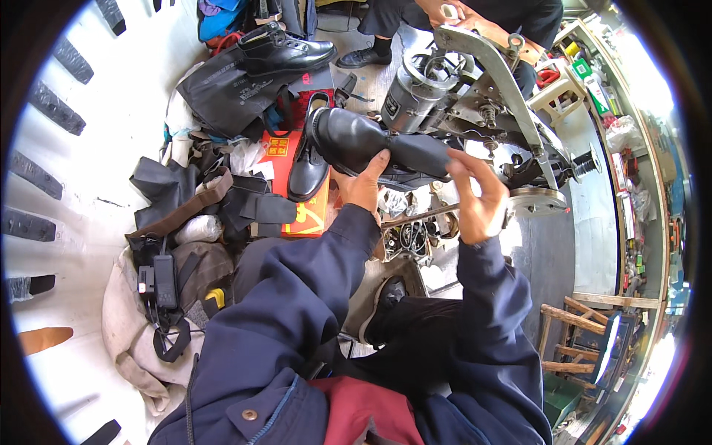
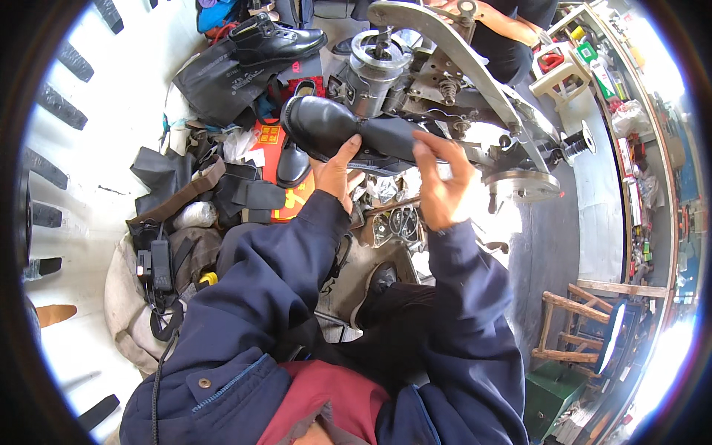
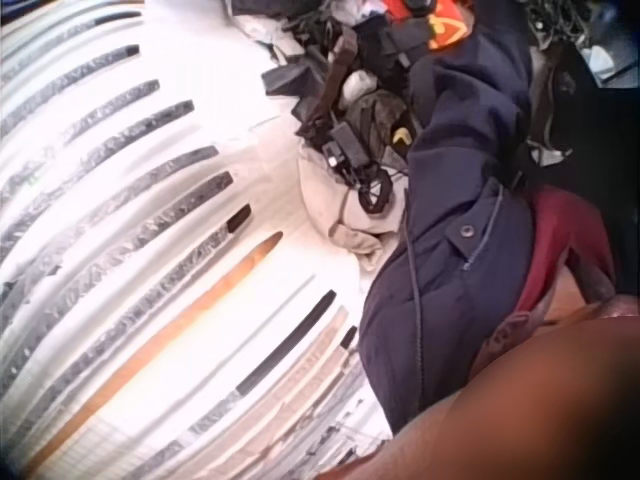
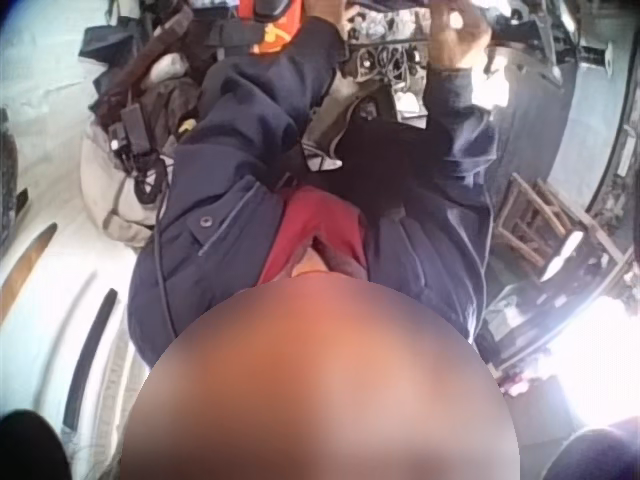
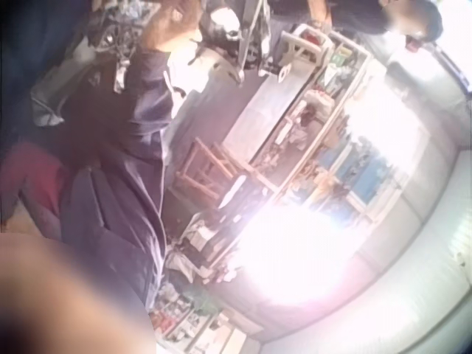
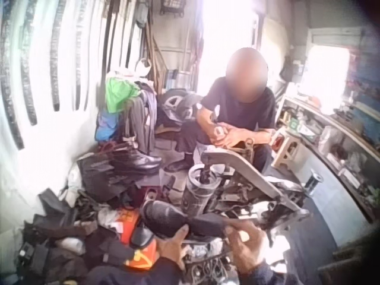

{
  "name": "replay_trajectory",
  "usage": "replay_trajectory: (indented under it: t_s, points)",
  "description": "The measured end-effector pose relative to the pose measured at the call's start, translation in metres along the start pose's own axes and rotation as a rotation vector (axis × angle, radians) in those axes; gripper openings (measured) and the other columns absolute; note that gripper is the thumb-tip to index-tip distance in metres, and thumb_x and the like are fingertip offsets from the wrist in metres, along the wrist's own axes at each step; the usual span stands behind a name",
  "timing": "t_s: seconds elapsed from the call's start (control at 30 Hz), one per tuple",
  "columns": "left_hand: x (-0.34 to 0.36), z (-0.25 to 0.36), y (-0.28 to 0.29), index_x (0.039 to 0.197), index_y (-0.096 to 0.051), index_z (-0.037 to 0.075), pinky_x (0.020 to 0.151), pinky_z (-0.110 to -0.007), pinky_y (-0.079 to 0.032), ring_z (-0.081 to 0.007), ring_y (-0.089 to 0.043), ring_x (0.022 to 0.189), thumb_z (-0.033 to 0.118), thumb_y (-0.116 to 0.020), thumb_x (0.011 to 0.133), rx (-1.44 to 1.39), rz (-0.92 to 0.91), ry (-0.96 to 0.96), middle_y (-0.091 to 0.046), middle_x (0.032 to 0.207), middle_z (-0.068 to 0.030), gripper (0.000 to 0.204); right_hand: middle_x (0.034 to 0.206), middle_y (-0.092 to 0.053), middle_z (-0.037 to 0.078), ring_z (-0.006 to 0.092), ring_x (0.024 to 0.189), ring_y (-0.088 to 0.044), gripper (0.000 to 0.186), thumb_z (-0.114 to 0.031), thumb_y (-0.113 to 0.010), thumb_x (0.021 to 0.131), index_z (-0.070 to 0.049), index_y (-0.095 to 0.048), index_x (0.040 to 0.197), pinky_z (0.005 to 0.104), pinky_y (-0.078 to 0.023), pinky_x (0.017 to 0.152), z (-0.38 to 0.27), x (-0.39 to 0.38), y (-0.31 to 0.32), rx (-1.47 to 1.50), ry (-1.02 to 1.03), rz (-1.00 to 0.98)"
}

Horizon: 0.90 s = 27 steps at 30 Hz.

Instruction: The person operates a heavy-duty sewing machine to stitch a black leather shoe. They guide the shoe around the machine's arm, rotating it to sew different sections of the upper. The person adjusts the shoe's position frequently to align the stitching path.

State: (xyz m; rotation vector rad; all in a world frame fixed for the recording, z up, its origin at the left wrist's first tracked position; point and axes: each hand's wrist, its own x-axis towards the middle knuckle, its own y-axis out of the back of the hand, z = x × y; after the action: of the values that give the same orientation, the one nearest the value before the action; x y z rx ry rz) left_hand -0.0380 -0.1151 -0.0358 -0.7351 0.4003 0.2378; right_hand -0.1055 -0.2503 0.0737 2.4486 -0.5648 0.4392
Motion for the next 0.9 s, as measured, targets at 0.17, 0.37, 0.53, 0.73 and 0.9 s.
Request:
replay_trajectory:
  t_s: [0.17,0.37,0.53,0.73,0.9]
  points:
    - [-0.007,0.005,0.002,0.15,-0.021,0.024,0.104,-0.061,-0.038,-0.0306,-0.044,0.134,0.023,-0.086,0.076,0.055,-0.014,0.115,-0.042,0.147,-0.0073,0.098,0.069,-0.061,0.008,0.0165,0.064,-0.06,0.03,-0.017,-0.06,0.098,0.007,-0.067,0.114,0.0294,-0.048,0.063,-0.052,-0.01,0.051,0.918,0.065,-0.178]
    - [-0.006,0.01,0.003,0.148,-0.018,0.024,0.099,-0.065,-0.039,-0.032,-0.041,0.136,0.022,-0.089,0.073,0.072,-0.062,0.137,-0.037,0.15,-0.0075,0.103,0.059,-0.054,0.001,0.0117,0.046,-0.051,0.041,-0.021,-0.059,0.1,0.002,-0.056,0.133,0.0276,-0.041,0.046,-0.064,-0.005,0.061,0.902,0.091,-0.619]
    - [-0.005,0.003,0.004,0.147,-0.022,0.026,0.1,-0.066,-0.038,-0.0311,-0.044,0.134,0.022,-0.088,0.074,0.067,-0.031,0.099,-0.038,0.149,-0.0066,0.098,0.057,-0.056,-0.001,0.0109,0.044,-0.054,0.055,-0.02,-0.062,0.098,-0.01,-0.044,0.148,0.025,-0.047,0.046,-0.086,-0.005,0.084,1.264,0.288,-0.836]
    - [-0.004,0.009,0.002,0.147,-0.02,0.027,0.102,-0.068,-0.037,-0.0318,-0.041,0.137,0.018,-0.086,0.077,0.084,-0.039,0.178,-0.037,0.15,-0.0073,0.097,0.062,-0.063,0.0,0.0082,0.043,-0.057,0.066,-0.025,-0.077,0.091,-0.02,-0.046,0.148,0.0211,-0.05,0.046,-0.122,-0.015,0.117,0.998,0.536,-0.532]
    - [-0.015,0.01,-0.003,0.146,-0.028,0.026,0.103,-0.06,-0.039,-0.0391,-0.038,0.137,0.03,-0.085,0.078,0.134,-0.008,0.099,-0.044,0.147,-0.0068,0.089,0.062,-0.063,-0.001,0.0073,0.043,-0.057,0.064,-0.024,-0.078,0.089,-0.02,-0.048,0.146,0.0204,-0.05,0.047,-0.134,-0.019,0.114,0.882,0.606,-0.519]
